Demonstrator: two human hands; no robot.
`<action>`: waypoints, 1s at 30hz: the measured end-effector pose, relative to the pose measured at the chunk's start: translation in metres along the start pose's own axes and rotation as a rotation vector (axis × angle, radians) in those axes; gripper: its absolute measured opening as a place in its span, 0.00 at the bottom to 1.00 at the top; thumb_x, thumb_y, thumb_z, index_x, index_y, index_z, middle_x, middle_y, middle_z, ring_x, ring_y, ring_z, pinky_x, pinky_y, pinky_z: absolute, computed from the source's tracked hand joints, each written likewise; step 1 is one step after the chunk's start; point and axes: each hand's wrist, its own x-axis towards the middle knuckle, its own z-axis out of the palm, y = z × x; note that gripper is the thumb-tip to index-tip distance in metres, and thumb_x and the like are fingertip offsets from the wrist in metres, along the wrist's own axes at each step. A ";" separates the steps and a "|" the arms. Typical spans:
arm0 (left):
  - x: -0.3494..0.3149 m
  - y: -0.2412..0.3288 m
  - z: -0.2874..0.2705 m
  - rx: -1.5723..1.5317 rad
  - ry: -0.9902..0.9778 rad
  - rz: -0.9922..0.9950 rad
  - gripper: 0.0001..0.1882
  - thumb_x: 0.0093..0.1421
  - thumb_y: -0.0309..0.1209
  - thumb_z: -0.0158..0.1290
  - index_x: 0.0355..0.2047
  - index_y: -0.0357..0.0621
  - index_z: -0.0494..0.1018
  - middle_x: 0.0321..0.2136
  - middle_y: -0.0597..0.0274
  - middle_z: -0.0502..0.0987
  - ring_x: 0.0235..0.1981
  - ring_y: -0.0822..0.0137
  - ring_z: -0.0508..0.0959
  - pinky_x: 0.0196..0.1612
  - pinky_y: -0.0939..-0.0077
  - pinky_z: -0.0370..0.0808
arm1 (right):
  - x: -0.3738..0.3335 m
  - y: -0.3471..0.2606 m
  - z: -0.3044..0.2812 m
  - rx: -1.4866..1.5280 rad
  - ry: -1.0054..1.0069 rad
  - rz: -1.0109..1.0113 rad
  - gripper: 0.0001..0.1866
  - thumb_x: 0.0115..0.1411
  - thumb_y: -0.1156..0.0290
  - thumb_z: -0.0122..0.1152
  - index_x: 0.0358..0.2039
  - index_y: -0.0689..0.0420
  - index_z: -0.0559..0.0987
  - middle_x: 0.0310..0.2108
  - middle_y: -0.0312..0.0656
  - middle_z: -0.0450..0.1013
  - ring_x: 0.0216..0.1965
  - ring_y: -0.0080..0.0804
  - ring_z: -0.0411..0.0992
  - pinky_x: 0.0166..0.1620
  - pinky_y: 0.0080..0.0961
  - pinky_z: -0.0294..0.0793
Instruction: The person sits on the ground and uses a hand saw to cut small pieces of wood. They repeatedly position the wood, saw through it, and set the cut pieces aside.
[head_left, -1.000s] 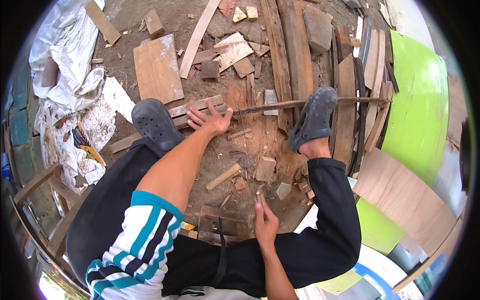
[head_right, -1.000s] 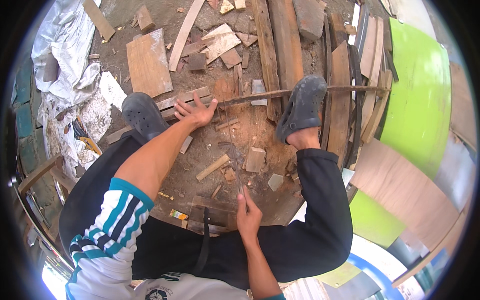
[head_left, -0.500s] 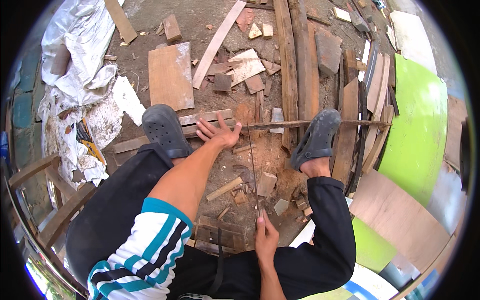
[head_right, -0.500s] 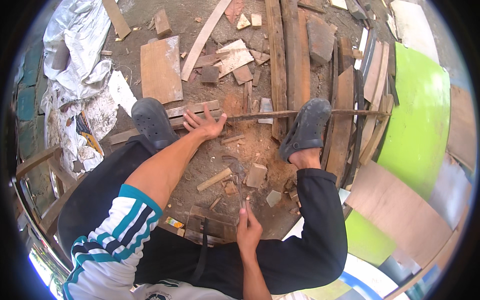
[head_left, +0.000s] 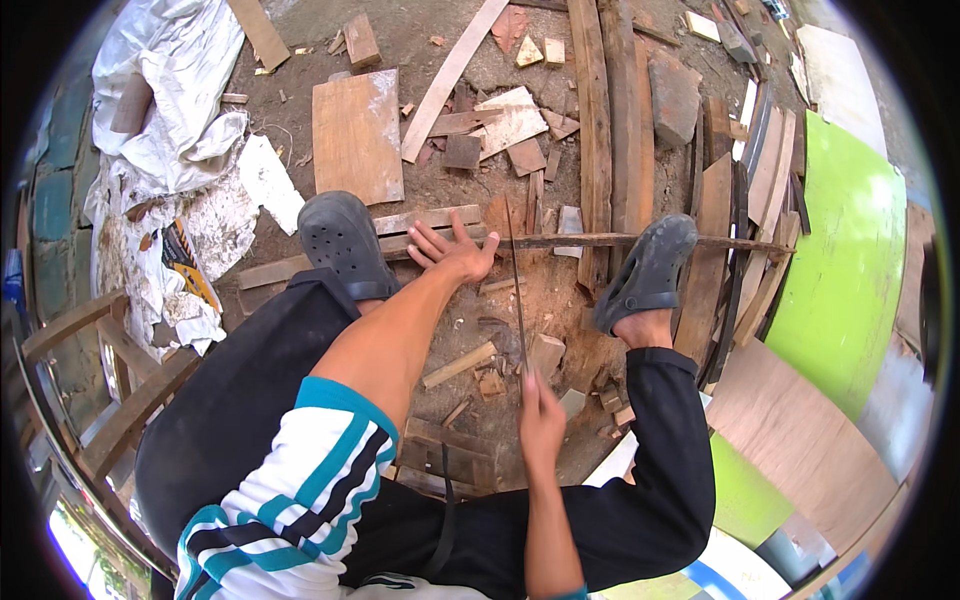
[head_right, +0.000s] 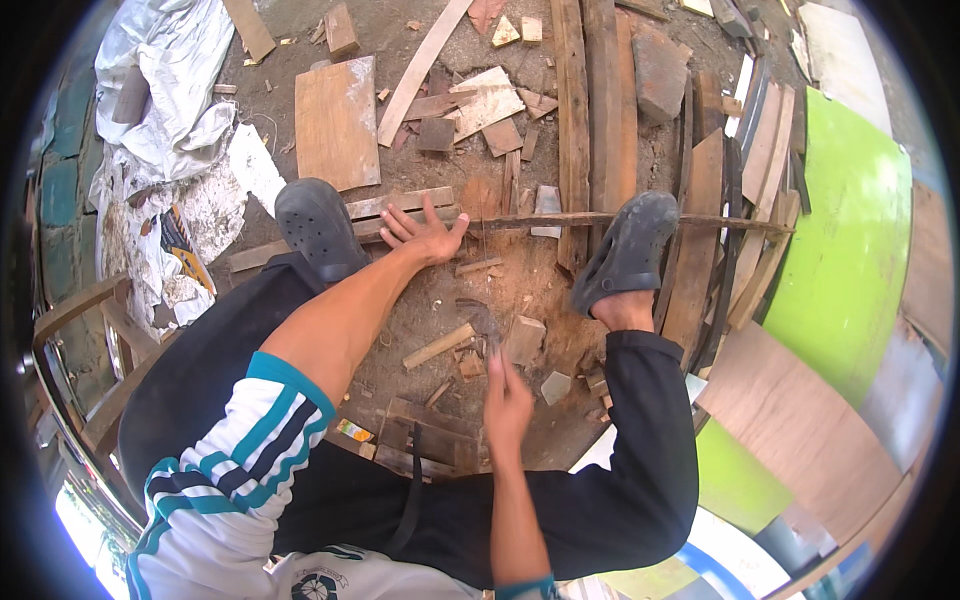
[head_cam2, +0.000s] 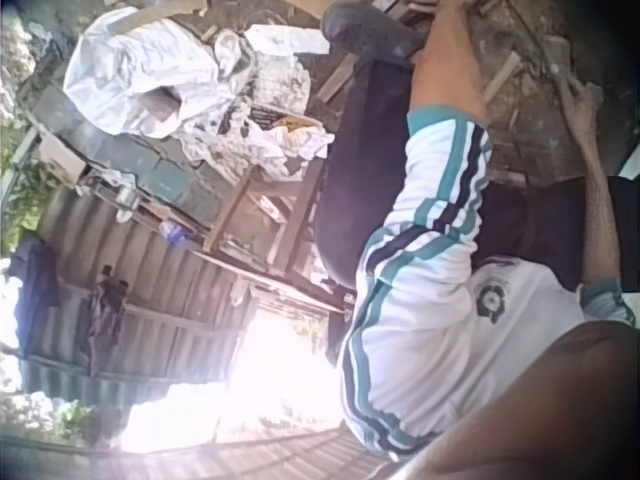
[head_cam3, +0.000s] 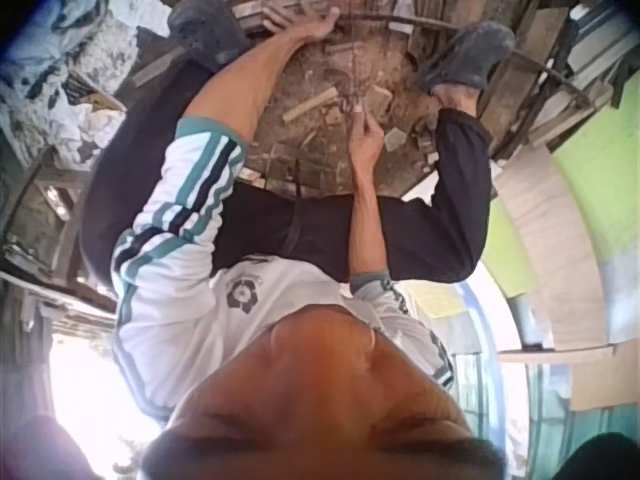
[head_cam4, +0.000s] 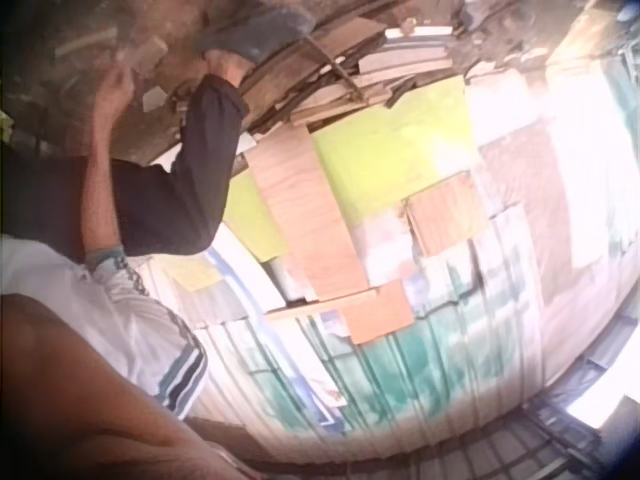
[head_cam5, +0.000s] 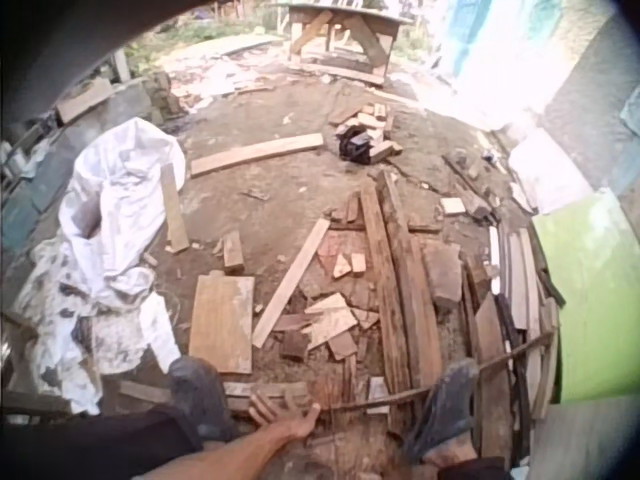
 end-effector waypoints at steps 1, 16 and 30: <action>0.001 0.005 -0.003 -0.007 0.008 0.024 0.55 0.59 0.74 0.30 0.73 0.57 0.23 0.65 0.24 0.12 0.66 0.32 0.11 0.64 0.32 0.19 | 0.044 -0.008 0.020 0.025 0.012 -0.013 0.24 0.71 0.59 0.52 0.58 0.63 0.75 0.37 0.42 0.72 0.38 0.25 0.67 0.41 0.24 0.65; -0.003 0.011 0.000 0.033 0.029 0.013 0.55 0.59 0.75 0.30 0.73 0.57 0.24 0.66 0.24 0.14 0.67 0.32 0.12 0.65 0.34 0.20 | 0.068 -0.046 0.030 0.037 0.020 -0.028 0.25 0.70 0.56 0.53 0.58 0.62 0.75 0.45 0.58 0.79 0.46 0.34 0.78 0.48 0.29 0.73; 0.002 0.011 0.000 0.030 0.084 -0.025 0.53 0.60 0.73 0.31 0.73 0.59 0.25 0.68 0.28 0.15 0.68 0.34 0.13 0.66 0.35 0.20 | 0.070 -0.040 0.028 -0.007 -0.049 0.172 0.26 0.71 0.55 0.51 0.58 0.63 0.75 0.51 0.56 0.77 0.52 0.35 0.76 0.53 0.28 0.71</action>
